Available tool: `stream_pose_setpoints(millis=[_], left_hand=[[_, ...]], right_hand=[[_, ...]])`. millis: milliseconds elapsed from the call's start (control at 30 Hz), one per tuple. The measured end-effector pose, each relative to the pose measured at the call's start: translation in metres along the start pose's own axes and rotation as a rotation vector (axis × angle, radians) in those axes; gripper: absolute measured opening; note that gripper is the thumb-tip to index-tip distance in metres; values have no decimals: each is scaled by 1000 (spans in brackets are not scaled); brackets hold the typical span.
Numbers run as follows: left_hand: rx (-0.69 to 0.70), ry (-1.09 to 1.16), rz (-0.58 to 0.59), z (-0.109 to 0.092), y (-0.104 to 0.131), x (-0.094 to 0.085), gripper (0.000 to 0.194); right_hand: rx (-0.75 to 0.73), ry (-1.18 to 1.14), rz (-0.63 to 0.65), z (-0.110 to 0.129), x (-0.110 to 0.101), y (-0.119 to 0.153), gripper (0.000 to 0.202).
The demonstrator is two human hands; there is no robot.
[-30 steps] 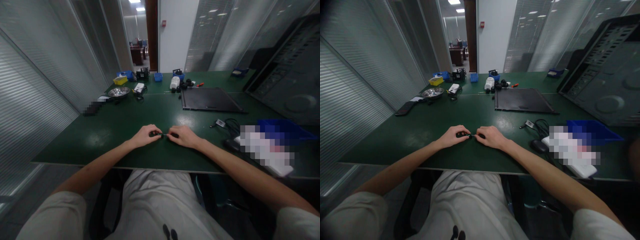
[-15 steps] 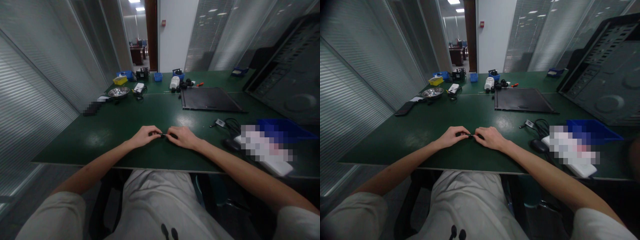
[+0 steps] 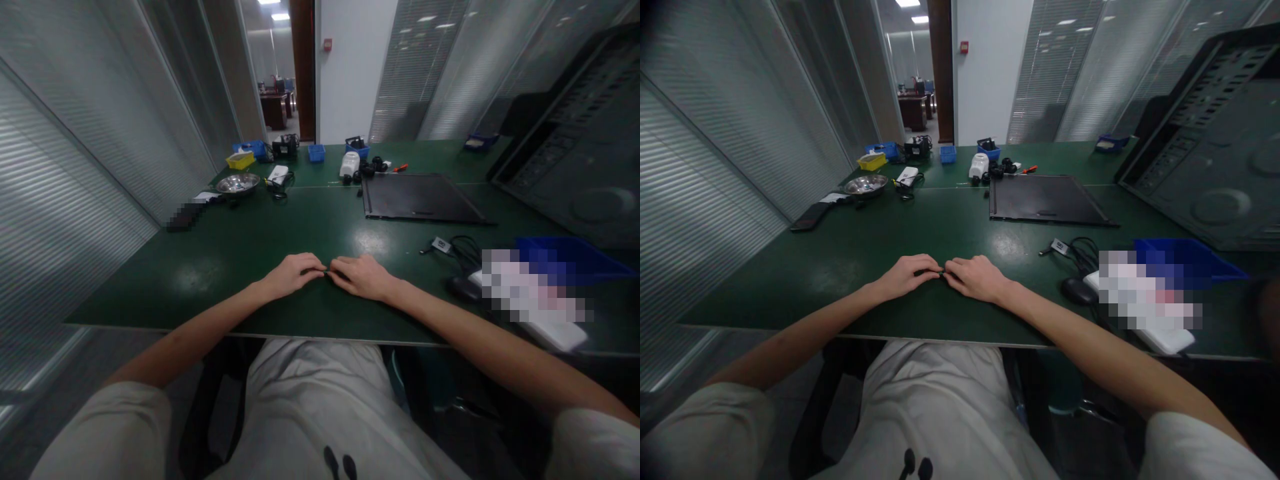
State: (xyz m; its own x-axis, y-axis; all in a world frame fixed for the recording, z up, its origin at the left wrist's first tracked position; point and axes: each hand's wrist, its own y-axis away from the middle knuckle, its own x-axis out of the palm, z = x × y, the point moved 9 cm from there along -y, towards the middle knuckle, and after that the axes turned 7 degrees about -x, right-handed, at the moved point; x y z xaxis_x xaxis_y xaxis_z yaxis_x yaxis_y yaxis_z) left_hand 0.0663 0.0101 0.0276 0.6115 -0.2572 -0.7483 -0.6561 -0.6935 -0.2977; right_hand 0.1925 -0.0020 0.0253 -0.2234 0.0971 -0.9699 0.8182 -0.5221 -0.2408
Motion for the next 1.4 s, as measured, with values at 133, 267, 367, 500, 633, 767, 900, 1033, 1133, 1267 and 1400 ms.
stream_pose_setpoints(millis=[133,267,367,500,633,767,900,1033,1133,1267,1400], left_hand=[[-9,9,7,2,-2,0,23],[-13,19,-17,2,-3,-2,22],[-12,24,-34,2,-3,-2,21],[-28,18,-29,5,-4,1,22],[-27,32,-33,4,-4,1,22],[-41,65,-49,0,-4,-3,23],[-81,75,-91,2,-4,-11,26],[-127,7,-161,15,-6,-18,25],[-105,-122,-144,21,-7,-15,21],[-77,-223,-94,22,-7,-10,22],[-82,-191,-120,16,-4,-14,27]], right_hand=[[17,-9,4,-1,3,-1,30],[28,-6,17,-2,5,-2,30],[32,-2,31,-2,7,-2,30],[59,-4,40,-1,8,-4,29],[60,29,49,1,8,-4,30],[63,12,41,0,6,-3,29],[51,-36,25,-1,5,-3,28],[40,-39,8,-2,5,-2,28],[44,-26,5,-3,5,-2,30],[52,-18,2,-3,4,-1,30],[56,-79,-46,-5,-1,2,30]])
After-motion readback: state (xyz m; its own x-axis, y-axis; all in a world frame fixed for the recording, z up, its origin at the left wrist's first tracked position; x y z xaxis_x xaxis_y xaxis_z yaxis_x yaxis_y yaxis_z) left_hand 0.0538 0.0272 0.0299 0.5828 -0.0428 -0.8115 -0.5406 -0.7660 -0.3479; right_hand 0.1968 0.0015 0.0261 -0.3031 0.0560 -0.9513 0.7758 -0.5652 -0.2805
